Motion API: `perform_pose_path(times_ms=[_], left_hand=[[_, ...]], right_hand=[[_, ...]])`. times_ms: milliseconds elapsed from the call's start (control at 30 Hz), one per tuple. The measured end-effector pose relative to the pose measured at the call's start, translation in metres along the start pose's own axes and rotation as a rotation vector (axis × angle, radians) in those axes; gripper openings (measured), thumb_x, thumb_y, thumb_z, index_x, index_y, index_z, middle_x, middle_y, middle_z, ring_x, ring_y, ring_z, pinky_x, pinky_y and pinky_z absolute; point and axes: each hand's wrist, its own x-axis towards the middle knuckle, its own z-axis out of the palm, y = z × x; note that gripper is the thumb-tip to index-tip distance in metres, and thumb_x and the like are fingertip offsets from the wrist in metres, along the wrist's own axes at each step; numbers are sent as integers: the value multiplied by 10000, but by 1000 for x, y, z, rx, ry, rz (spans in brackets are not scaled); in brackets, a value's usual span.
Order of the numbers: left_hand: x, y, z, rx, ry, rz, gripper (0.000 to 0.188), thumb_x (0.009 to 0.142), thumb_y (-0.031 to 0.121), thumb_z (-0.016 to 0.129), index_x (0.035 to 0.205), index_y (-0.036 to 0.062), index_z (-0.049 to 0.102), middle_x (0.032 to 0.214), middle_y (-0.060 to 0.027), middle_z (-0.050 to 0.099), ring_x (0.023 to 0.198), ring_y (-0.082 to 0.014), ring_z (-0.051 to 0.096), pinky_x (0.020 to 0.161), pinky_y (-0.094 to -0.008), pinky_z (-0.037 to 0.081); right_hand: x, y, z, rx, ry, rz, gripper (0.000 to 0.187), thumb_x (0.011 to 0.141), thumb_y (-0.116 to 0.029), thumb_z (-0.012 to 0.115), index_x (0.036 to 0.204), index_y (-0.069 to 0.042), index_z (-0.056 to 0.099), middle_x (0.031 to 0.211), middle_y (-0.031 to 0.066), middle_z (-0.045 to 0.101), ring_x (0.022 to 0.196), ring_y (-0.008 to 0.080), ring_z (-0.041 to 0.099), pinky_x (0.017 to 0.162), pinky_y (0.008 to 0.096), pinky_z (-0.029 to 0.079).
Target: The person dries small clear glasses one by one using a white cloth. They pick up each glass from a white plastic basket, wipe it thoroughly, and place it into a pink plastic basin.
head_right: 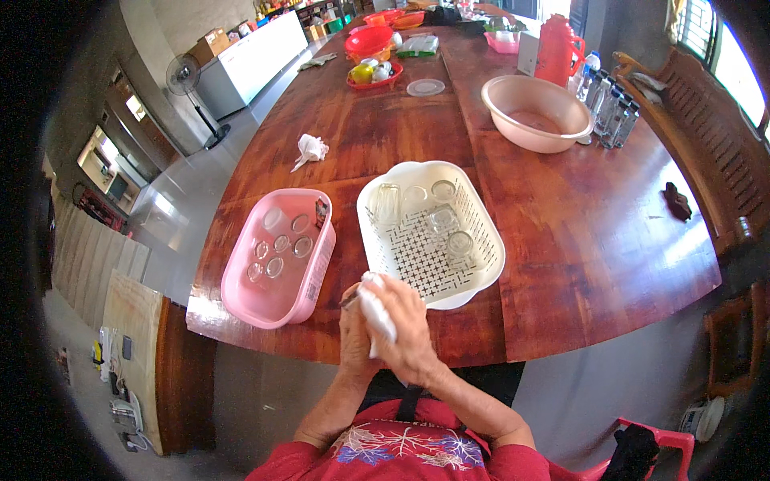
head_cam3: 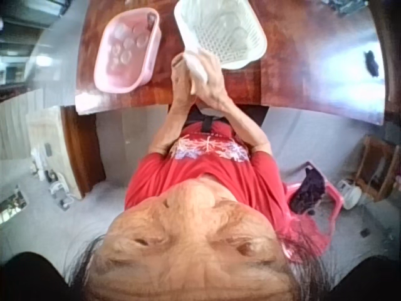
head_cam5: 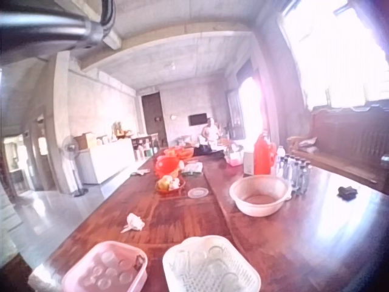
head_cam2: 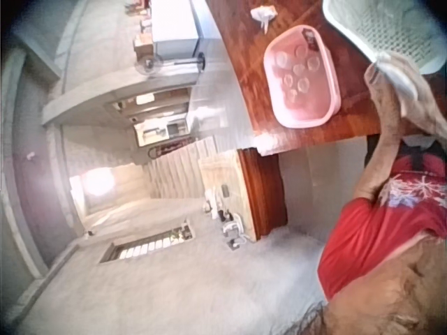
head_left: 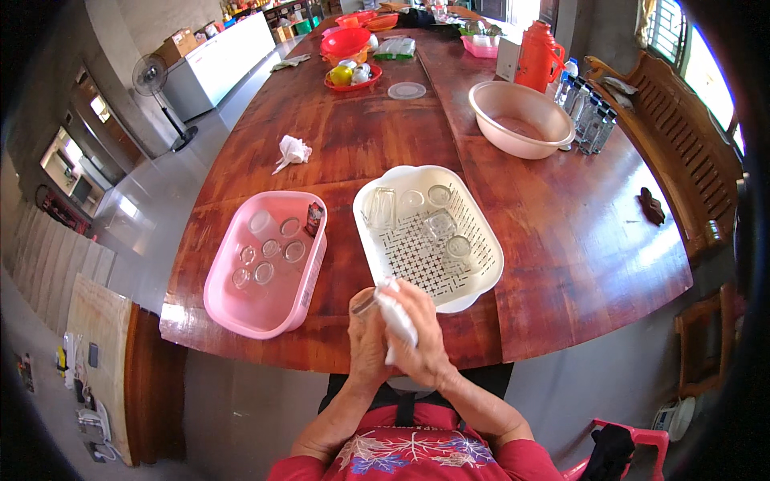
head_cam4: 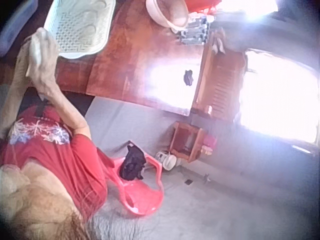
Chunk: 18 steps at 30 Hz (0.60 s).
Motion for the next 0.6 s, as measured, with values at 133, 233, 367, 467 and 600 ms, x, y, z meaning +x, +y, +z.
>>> perform_pose_path(times_ms=[133, 233, 367, 467, 600], left_hand=[[13, -11, -26, -460, -202, -20, 559, 947, 555, 292, 1226, 84, 405, 1138, -86, 530, 997, -207, 555, 873, -364, 478], [7, -6, -7, -63, -5, 74, 583, 944, 584, 215, 1260, 118, 367, 1159, -73, 501, 1031, -201, 534, 883, -371, 467], [-7, 3, -5, -150, -35, 60, 430, 874, 348, 571, 1175, 133, 352, 1145, -58, 487, 1045, -169, 522, 874, -336, 466], [-11, 20, 14, -149, -46, 111, 625, 683, 28, 778, 1128, 116, 347, 1127, -45, 487, 1056, -168, 513, 900, -324, 452], [-5, 13, 9, 32, -2, 385, 694, 680, 138, 807, 1217, 101, 370, 1191, -68, 439, 1121, -182, 464, 959, -334, 412]], right_hand=[[-7, -20, -2, -169, -157, -280, 535, 776, -215, 577, 1284, -70, 487, 1379, 166, 391, 1275, 375, 344, 1052, 484, 234], [9, -27, -6, -110, -221, -291, 552, 792, -249, 568, 1307, -79, 461, 1405, 155, 362, 1277, 380, 344, 1041, 496, 246], [44, -32, -19, 231, -211, -118, 434, 881, -220, 494, 1274, -40, 447, 1307, 183, 440, 1175, 386, 442, 993, 449, 342], [46, -11, -24, 390, -313, -216, 457, 825, -136, 554, 1260, -45, 445, 1233, 201, 474, 1065, 380, 500, 925, 415, 399], [49, -25, -26, 657, -343, 361, 377, 903, -293, 484, 1155, -17, 533, 1061, 178, 557, 938, 272, 542, 850, 349, 430]])
